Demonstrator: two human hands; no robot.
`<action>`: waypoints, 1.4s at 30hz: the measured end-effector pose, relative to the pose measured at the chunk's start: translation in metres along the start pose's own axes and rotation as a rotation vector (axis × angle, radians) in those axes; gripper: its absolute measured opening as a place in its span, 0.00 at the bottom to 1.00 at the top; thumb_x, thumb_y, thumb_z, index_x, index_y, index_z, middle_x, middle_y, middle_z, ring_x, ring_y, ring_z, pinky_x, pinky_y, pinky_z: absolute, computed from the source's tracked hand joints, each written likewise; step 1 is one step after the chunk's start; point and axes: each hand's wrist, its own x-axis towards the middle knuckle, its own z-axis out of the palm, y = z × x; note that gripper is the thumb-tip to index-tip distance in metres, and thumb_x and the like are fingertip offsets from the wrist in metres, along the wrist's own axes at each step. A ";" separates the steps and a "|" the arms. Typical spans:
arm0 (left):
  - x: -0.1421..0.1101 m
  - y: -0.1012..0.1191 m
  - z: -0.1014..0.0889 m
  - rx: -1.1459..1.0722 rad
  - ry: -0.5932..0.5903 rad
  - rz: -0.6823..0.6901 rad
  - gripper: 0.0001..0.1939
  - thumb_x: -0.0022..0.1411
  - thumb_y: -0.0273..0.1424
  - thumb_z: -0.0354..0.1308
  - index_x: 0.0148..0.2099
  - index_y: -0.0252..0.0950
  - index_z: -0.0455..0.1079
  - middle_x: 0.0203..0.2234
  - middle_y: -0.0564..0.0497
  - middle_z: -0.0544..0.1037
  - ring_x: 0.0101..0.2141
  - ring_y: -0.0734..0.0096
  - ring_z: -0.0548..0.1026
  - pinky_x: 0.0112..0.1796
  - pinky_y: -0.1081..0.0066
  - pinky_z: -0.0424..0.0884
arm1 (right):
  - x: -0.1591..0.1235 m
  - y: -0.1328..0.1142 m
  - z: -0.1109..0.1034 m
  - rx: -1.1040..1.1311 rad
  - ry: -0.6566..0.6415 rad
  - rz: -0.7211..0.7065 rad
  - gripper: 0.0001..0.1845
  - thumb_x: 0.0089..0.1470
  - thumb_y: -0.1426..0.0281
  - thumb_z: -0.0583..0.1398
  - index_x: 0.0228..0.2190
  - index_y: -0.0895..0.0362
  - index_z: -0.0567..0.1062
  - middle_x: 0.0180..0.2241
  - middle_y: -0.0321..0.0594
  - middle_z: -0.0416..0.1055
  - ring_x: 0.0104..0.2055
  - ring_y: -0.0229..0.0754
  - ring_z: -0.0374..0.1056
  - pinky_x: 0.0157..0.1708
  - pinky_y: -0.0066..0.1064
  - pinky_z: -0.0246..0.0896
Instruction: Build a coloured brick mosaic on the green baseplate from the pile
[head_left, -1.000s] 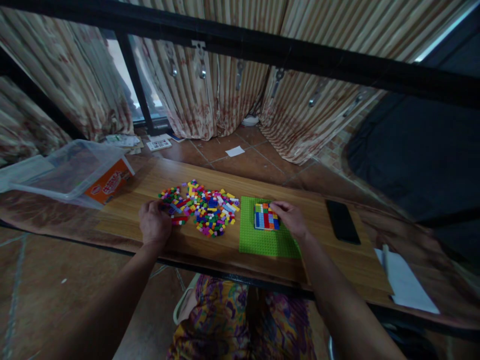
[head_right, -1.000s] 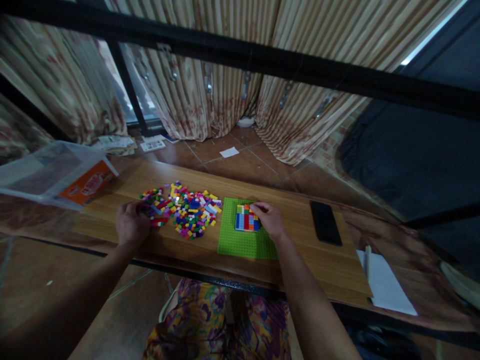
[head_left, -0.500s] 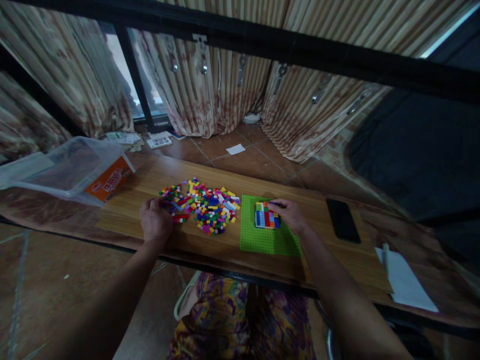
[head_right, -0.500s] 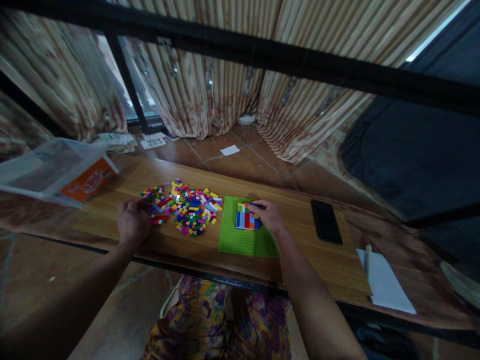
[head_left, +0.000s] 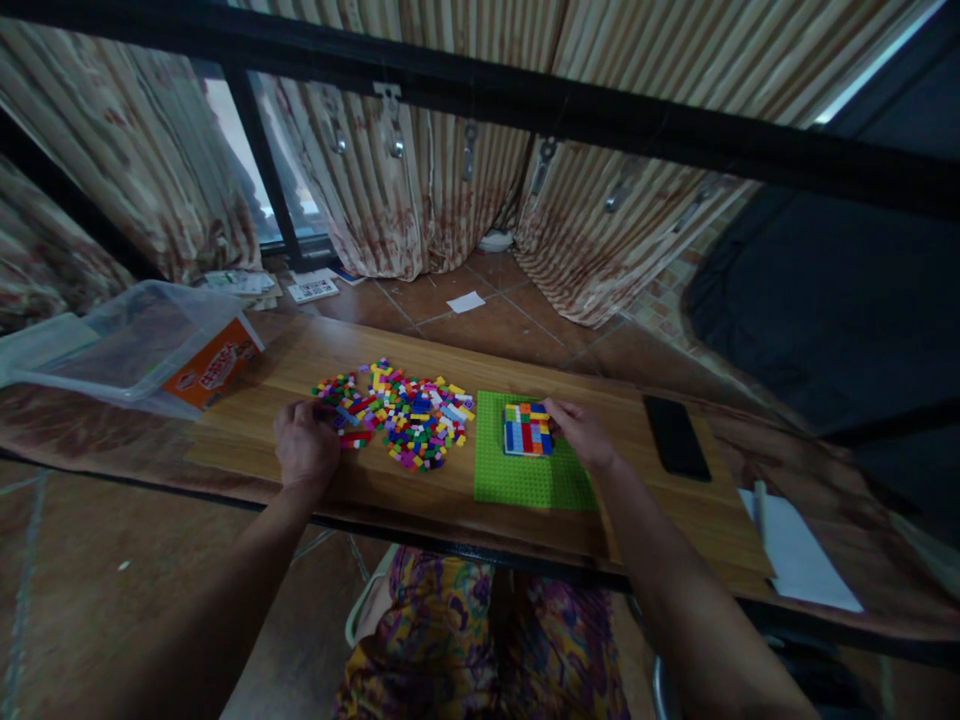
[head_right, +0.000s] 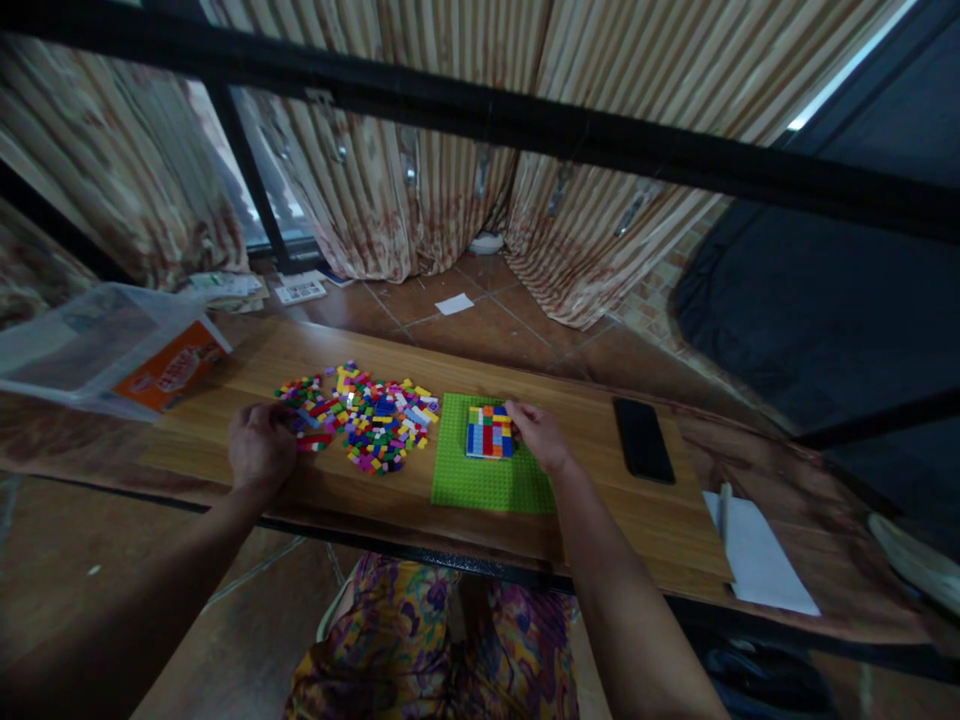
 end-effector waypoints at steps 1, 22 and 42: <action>0.000 0.000 0.000 -0.003 -0.002 0.002 0.15 0.57 0.24 0.49 0.43 0.33 0.72 0.42 0.39 0.73 0.50 0.52 0.69 0.54 0.54 0.66 | 0.000 0.001 0.001 -0.001 -0.001 0.002 0.30 0.42 0.42 0.63 0.34 0.55 0.79 0.28 0.37 0.77 0.28 0.38 0.68 0.28 0.28 0.60; 0.000 0.002 0.001 0.050 -0.018 -0.014 0.15 0.59 0.24 0.50 0.46 0.31 0.73 0.44 0.37 0.73 0.50 0.51 0.69 0.52 0.53 0.68 | 0.003 0.000 0.004 -0.103 0.038 -0.038 0.25 0.41 0.49 0.65 0.34 0.56 0.80 0.32 0.39 0.78 0.31 0.41 0.70 0.30 0.31 0.63; -0.002 0.001 -0.001 0.068 -0.025 0.018 0.17 0.58 0.23 0.48 0.47 0.30 0.72 0.45 0.37 0.72 0.50 0.53 0.68 0.54 0.56 0.65 | -0.026 -0.006 0.013 -0.320 0.368 -0.206 0.28 0.52 0.48 0.57 0.40 0.59 0.78 0.35 0.47 0.77 0.32 0.45 0.70 0.37 0.39 0.66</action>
